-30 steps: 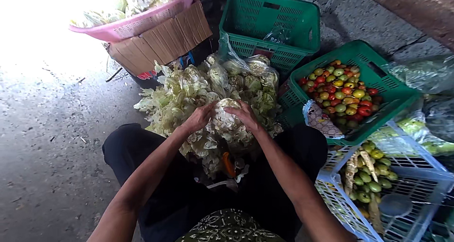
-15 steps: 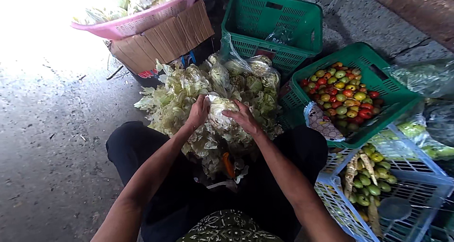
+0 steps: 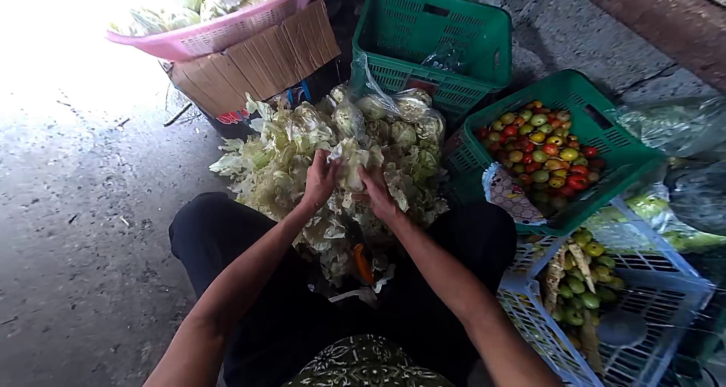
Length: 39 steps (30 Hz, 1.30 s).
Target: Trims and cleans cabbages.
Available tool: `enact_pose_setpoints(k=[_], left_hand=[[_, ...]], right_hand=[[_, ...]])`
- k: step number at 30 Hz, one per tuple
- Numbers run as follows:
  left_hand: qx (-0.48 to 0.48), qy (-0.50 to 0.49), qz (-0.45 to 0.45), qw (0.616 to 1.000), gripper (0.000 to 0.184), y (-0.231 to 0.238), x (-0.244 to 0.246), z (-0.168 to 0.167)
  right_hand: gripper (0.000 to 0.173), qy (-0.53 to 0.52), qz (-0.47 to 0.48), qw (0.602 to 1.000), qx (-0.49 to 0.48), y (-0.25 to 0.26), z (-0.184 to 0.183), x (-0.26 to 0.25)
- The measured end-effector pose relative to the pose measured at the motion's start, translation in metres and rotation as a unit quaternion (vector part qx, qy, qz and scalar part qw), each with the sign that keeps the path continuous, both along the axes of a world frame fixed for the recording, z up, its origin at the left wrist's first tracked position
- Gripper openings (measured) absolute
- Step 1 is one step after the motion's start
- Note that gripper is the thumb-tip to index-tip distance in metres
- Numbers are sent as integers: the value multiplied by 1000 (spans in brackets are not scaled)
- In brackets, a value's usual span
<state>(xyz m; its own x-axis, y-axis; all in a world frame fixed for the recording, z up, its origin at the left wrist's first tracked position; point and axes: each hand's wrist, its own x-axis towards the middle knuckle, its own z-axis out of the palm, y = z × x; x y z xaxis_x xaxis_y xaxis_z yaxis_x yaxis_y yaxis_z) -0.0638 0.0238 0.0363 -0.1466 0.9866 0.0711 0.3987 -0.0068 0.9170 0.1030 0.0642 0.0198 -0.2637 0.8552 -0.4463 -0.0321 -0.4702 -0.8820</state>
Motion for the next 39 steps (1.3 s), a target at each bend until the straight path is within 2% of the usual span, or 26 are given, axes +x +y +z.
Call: enact_pose_setpoints(k=[2, 4, 7, 10, 12, 14, 15, 16, 18, 20, 23, 27, 33, 36, 37, 39], left_hand=[[8, -11, -13, 1000, 32, 0, 4, 4], [-4, -44, 4, 999, 32, 3, 6, 10], [-6, -90, 116, 989, 38, 20, -4, 27], [-14, -123, 242, 962, 43, 31, -33, 35], [-21, -65, 300, 951, 51, 34, -44, 40], [-22, 67, 239, 969, 84, 24, -43, 42], [-2, 126, 182, 975, 100, 20, -36, 37], [18, 158, 108, 981, 108, 17, -27, 33], [30, 146, -74, 986, 109, 12, -12, 26], [57, 127, -180, 974, 109, 15, -3, 8], [12, 90, -186, 978, 97, 15, -2, 1], [-63, 17, -177, 982, 80, 11, 5, 10], [-39, 2, -214, 976, 59, 14, -1, 11], [-42, -66, -188, 979, 58, 13, -2, 13], [-46, -84, -178, 979, 59, 12, -4, 13], [-36, -105, -161, 981, 62, 13, -3, 10]], right_hand=[[90, 25, -31, 999, -28, 3, -1, -2], [80, 43, -57, 996, -60, 4, -1, -2], [63, 105, -69, 987, -95, 7, 4, 2], [50, 141, -100, 978, -114, 11, 12, 9], [45, 157, -113, 974, -117, 13, 15, 14], [47, 173, -102, 973, -111, 13, 19, 16], [46, 172, -96, 974, -110, 12, 23, 16], [49, 175, -84, 975, -113, 12, 27, 15], [58, 167, -51, 979, -106, 10, 32, 14], [70, 161, -6, 982, -94, 8, 35, 16], [75, 135, 2, 987, -86, 7, 38, 16], [67, 143, -86, 982, -83, 9, 33, 13], [53, 154, -115, 981, -39, 16, 24, 18], [66, 158, -79, 984, 9, 17, 20, 19], [77, 141, -62, 987, 45, 16, 18, 19], [86, 83, -29, 985, 145, 14, 15, 17]])
